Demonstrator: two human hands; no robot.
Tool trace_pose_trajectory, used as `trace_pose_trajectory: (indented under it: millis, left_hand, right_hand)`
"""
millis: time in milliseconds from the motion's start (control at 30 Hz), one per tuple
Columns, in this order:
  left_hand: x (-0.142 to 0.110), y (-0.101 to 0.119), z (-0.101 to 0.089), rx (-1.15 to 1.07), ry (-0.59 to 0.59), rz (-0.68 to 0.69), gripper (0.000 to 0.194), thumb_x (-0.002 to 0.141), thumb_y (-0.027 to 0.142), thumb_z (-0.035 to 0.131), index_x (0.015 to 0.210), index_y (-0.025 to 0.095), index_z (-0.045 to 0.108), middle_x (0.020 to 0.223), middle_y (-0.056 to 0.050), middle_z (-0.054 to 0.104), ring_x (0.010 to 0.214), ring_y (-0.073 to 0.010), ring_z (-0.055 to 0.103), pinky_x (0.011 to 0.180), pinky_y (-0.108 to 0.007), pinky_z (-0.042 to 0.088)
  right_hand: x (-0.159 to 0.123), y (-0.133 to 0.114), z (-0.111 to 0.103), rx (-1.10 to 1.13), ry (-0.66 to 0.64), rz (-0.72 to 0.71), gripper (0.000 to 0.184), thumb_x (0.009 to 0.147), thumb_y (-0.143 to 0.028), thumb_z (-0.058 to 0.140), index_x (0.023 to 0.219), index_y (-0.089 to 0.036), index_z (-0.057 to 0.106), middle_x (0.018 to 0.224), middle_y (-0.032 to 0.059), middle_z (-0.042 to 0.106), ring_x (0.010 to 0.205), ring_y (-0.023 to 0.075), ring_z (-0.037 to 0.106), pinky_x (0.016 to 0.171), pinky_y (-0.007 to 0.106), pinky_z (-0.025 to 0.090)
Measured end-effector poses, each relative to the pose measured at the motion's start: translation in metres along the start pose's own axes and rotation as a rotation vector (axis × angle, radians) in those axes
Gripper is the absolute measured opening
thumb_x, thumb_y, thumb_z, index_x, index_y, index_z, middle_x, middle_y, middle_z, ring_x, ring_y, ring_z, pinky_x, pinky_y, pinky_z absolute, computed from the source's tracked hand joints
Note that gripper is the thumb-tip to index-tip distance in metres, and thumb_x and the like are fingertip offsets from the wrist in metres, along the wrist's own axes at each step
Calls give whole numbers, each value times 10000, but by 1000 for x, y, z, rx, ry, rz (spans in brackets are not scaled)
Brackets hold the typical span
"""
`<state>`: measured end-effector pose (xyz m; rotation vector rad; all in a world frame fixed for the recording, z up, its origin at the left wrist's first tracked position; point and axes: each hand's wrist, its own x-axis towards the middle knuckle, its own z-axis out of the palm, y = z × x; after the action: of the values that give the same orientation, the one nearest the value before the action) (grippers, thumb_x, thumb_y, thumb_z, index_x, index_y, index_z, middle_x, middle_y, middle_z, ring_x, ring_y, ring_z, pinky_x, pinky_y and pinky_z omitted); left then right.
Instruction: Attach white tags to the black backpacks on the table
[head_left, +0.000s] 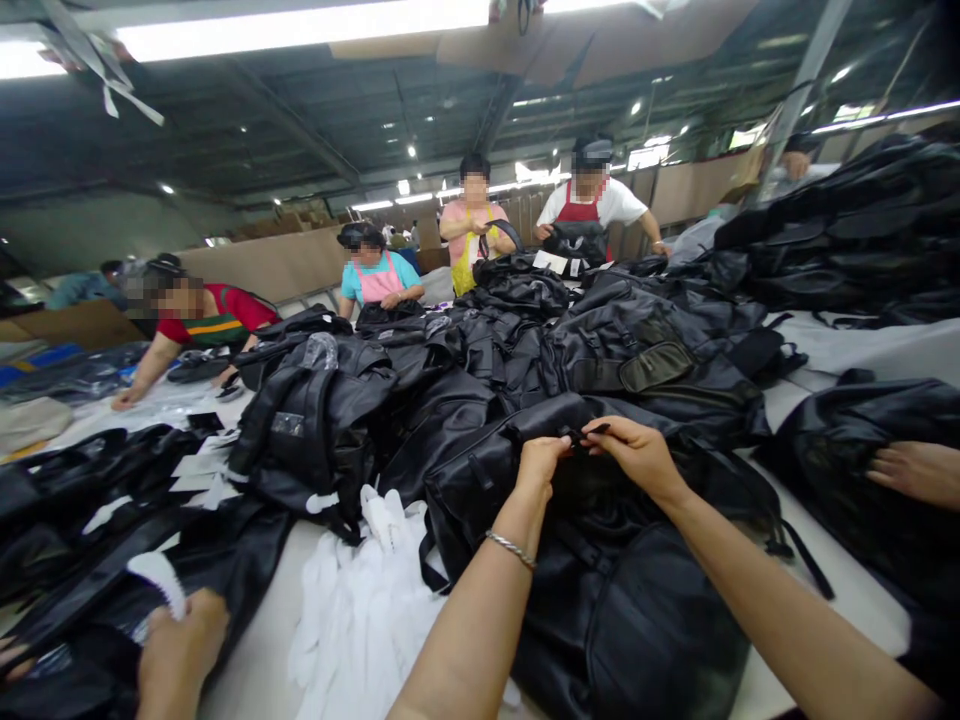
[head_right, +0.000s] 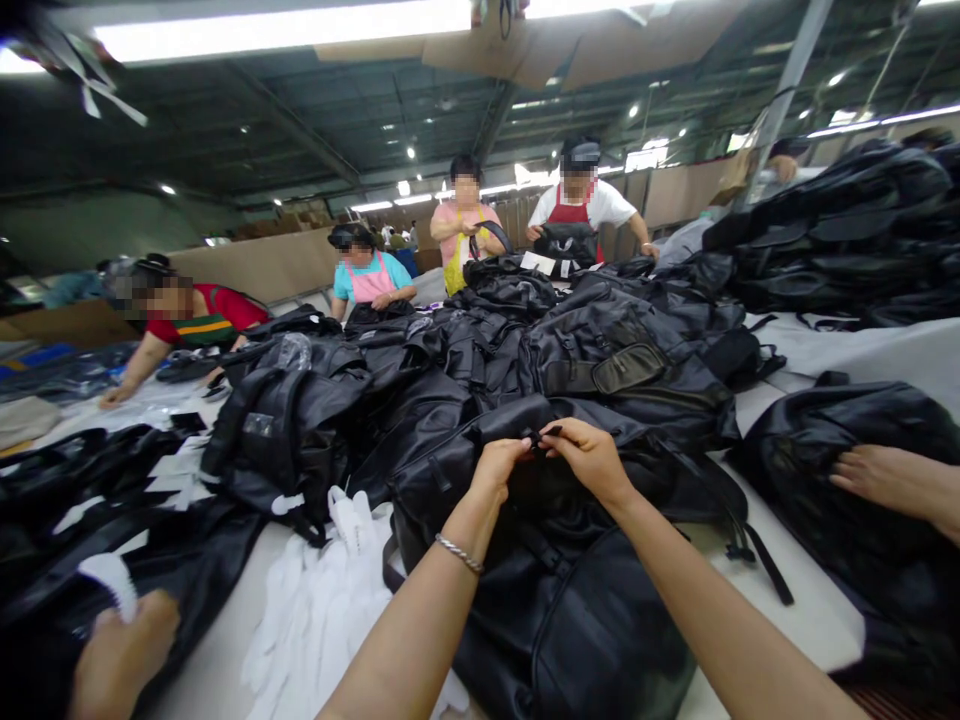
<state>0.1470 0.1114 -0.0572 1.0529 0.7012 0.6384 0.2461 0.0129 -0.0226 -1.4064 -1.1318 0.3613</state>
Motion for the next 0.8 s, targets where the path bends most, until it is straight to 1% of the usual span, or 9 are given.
trace_pose_trajectory:
  millis: [67,133,200,267,367,533,667,800]
  left_hand:
    - [-1,-3,1,2,19,38,146,557,255,649,564,111,628,562,-30,595,564,-113,509,666,-265,384]
    - [-4,-5,2,0,24,67,154,565,269,642,586,117,636,588,-24,603,590,-109,507,671,-251,374]
    - [-6,-6,1,-4,13,82,164,560,278,646,604,119,642,603,-19,608,593,-104,502,659,-242,367]
    - [-8,-7,-1,-11,-11,79,175,547,280,654,614,118,645,598,-17,609,574,-100,496,631,-237,364]
    - [-8,-8,-2,-29,-43,63,195,537,283,657,638,117,651,606,-26,616,568,-106,506,613,-240,371]
    - [-3,-8,0,-49,-7,37,187,518,282,661,594,112,648,618,-51,627,582,-123,527,642,-265,387]
    - [1,-6,2,-46,20,10,153,486,244,674,546,110,635,556,-41,605,534,-115,507,603,-263,373]
    - [1,-4,2,-66,16,-13,121,480,217,664,515,110,621,517,-31,586,500,-107,499,586,-258,372]
  right_hand:
    - [-9,4,-2,54,19,30,214,733,-353,561,815,-166,622,840,47,599,703,172,601,625,285,539]
    - [-15,8,-3,76,11,17,196,742,-341,559,819,-173,622,864,48,596,737,183,601,651,305,542]
    - [-19,12,-5,30,-17,-60,150,747,-307,562,816,-191,626,907,46,591,789,187,591,691,322,536]
    - [-24,17,-8,-83,-46,-166,113,753,-264,563,824,-214,634,940,40,590,857,187,571,768,337,509]
    - [-30,22,-11,-249,-81,-278,144,765,-213,552,879,-242,634,969,31,593,916,176,548,845,336,460]
    - [-34,22,-14,-339,-132,-349,215,778,-184,531,963,-258,610,1019,29,577,940,170,538,844,321,456]
    - [-32,20,-14,-349,-161,-367,235,781,-178,523,984,-263,604,1035,27,571,949,170,535,847,316,457]
    - [-31,20,-14,-354,-165,-376,242,774,-156,532,979,-265,604,1027,25,572,943,164,536,843,309,457]
